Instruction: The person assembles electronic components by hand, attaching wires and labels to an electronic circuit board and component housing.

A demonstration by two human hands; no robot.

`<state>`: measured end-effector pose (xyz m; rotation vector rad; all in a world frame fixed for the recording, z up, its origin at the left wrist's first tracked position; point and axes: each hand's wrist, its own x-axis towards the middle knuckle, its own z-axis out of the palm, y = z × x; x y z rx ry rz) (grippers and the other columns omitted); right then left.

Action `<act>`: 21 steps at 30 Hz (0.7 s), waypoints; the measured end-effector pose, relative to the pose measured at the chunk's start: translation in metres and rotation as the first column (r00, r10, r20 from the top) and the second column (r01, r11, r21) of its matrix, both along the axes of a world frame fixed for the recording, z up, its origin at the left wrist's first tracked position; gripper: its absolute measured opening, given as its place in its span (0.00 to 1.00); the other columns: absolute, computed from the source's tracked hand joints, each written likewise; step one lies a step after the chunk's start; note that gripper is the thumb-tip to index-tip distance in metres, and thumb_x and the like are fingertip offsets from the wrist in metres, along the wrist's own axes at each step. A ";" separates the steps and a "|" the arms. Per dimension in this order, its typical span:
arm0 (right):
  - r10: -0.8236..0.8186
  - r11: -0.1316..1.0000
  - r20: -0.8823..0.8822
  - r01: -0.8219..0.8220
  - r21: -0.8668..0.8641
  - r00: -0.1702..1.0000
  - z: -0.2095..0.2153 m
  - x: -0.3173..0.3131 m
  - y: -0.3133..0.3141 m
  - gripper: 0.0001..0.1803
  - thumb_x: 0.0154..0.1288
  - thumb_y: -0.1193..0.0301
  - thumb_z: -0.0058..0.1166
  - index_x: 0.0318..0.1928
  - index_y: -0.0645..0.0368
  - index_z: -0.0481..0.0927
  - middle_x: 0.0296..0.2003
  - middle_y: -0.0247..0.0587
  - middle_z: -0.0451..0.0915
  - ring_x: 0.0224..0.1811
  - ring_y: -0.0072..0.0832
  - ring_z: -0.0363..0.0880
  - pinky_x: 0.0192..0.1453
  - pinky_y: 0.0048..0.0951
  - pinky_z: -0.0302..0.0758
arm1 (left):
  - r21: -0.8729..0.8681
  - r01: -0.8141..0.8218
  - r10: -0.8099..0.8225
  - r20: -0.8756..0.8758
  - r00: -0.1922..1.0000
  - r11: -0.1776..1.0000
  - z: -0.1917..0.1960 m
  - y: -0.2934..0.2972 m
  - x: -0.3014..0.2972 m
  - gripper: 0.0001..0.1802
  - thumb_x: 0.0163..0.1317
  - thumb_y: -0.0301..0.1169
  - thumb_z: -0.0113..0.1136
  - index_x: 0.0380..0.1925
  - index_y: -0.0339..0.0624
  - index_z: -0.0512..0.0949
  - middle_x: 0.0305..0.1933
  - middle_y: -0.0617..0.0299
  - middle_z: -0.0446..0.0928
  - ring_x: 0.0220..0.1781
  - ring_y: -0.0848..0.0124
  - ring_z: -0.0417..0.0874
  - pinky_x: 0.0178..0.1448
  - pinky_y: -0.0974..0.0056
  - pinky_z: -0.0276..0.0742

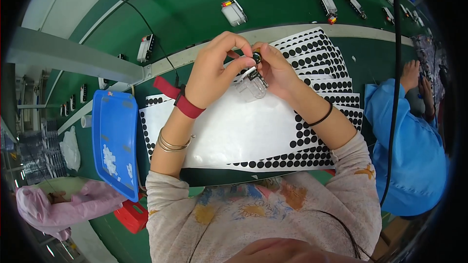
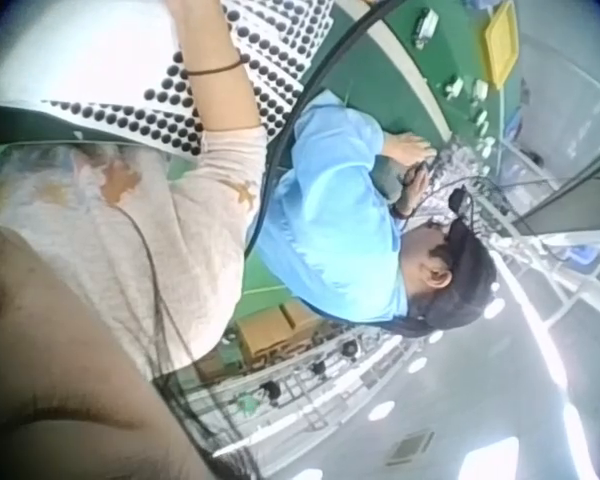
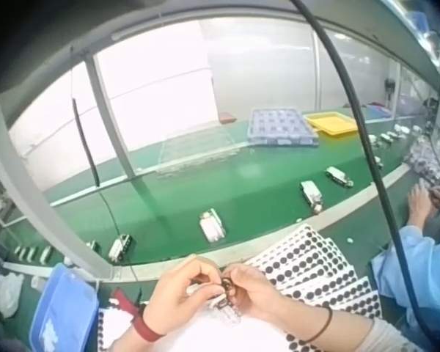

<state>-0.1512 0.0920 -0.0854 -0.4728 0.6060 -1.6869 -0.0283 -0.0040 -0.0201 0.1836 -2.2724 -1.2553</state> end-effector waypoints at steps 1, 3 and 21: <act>-0.012 1.000 0.001 0.012 0.021 1.000 0.001 0.000 0.000 0.15 0.62 0.56 0.51 0.31 0.54 0.75 0.20 0.25 0.72 0.22 0.14 0.68 0.28 0.15 0.67 | 0.002 0.003 -0.003 0.001 1.000 1.000 0.001 0.000 0.000 0.07 0.50 0.25 0.60 0.29 0.38 0.72 0.32 0.62 0.72 0.34 0.68 0.74 0.40 0.67 0.73; -0.024 0.999 0.001 0.024 0.044 1.000 0.001 0.000 0.000 0.15 0.62 0.55 0.51 0.30 0.54 0.75 0.20 0.25 0.72 0.22 0.14 0.68 0.27 0.15 0.67 | -0.015 0.013 -0.012 0.040 0.999 1.000 0.002 0.000 0.000 0.05 0.52 0.20 0.58 0.28 0.36 0.72 0.36 0.61 0.74 0.37 0.72 0.74 0.45 0.69 0.70; -0.041 0.998 -0.065 0.044 0.044 0.997 -0.005 0.005 0.000 0.06 0.62 0.64 0.52 0.34 0.50 0.73 0.27 0.25 0.73 0.32 0.15 0.71 0.38 0.20 0.70 | 0.337 -0.113 0.084 0.101 0.991 0.935 -0.031 -0.020 -0.001 0.19 0.50 0.36 0.66 0.28 0.40 0.65 0.31 0.63 0.69 0.35 0.74 0.71 0.37 0.69 0.69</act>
